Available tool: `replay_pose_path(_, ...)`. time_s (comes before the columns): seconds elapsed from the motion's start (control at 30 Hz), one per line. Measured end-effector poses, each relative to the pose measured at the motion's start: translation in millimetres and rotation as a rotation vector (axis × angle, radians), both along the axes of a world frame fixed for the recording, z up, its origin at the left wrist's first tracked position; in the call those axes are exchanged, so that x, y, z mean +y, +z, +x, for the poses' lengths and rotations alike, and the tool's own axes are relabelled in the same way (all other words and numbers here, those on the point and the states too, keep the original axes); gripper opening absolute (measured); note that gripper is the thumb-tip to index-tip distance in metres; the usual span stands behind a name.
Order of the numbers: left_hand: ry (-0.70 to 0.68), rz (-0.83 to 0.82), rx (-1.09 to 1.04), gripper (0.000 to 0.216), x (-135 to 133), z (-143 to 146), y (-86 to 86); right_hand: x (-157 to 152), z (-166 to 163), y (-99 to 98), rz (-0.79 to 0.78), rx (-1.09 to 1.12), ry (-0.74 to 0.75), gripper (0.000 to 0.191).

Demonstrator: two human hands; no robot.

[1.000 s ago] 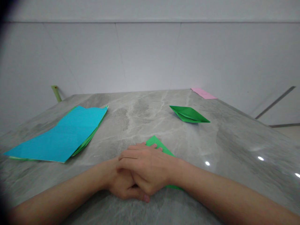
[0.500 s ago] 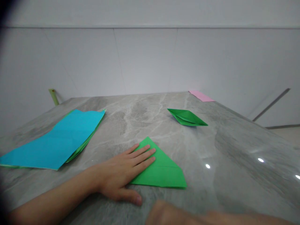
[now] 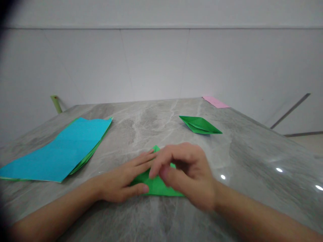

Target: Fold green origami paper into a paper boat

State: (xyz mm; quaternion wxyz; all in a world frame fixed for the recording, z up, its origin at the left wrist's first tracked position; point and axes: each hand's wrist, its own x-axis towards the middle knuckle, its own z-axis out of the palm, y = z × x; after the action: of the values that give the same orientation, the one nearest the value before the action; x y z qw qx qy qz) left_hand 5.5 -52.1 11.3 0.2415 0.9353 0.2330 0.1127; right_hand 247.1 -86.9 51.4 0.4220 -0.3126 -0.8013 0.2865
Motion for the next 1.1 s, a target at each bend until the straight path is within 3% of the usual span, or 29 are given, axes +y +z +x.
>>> replay_pose_path(0.07, 0.120, 0.008, -0.047, 0.073, 3, -6, -2.7, 23, -7, -10.6, -0.111, -0.013, -0.170, 0.018)
replay_pose_path(0.13, 0.177, 0.042, -0.060, 0.072, 5, -11, -5.2, 39, -14, -24.3, -0.200, -0.183, -0.241, 0.017)
replay_pose_path(0.23, 0.207, 0.117, -0.101, 0.056, 9, -15, -6.7, 47, -22, -38.6, -0.219, -0.353, -0.211, 0.024)
replay_pose_path(0.4, 0.107, 0.276, -0.168, 0.020, 16, -14, -7.5, 45, -21, -40.7, -0.168, -0.427, -0.152, 0.035)
replay_pose_path(0.5, 0.061, 0.337, -0.176, 0.020, 19, -12, -9.1, 48, -19, -41.0, -0.141, -0.422, -0.114, 0.040)
replay_pose_path(0.67, 0.023, 0.332, -0.147, 0.035, 19, -9, -10.7, 56, -16, -43.1, -0.091, -0.475, -0.033, 0.027)
replay_pose_path(1.1, 0.014, 0.275, -0.092, 0.030, 25, -12, -6.9, 64, -8, -50.6, -0.034, -0.560, -0.050, 0.033)
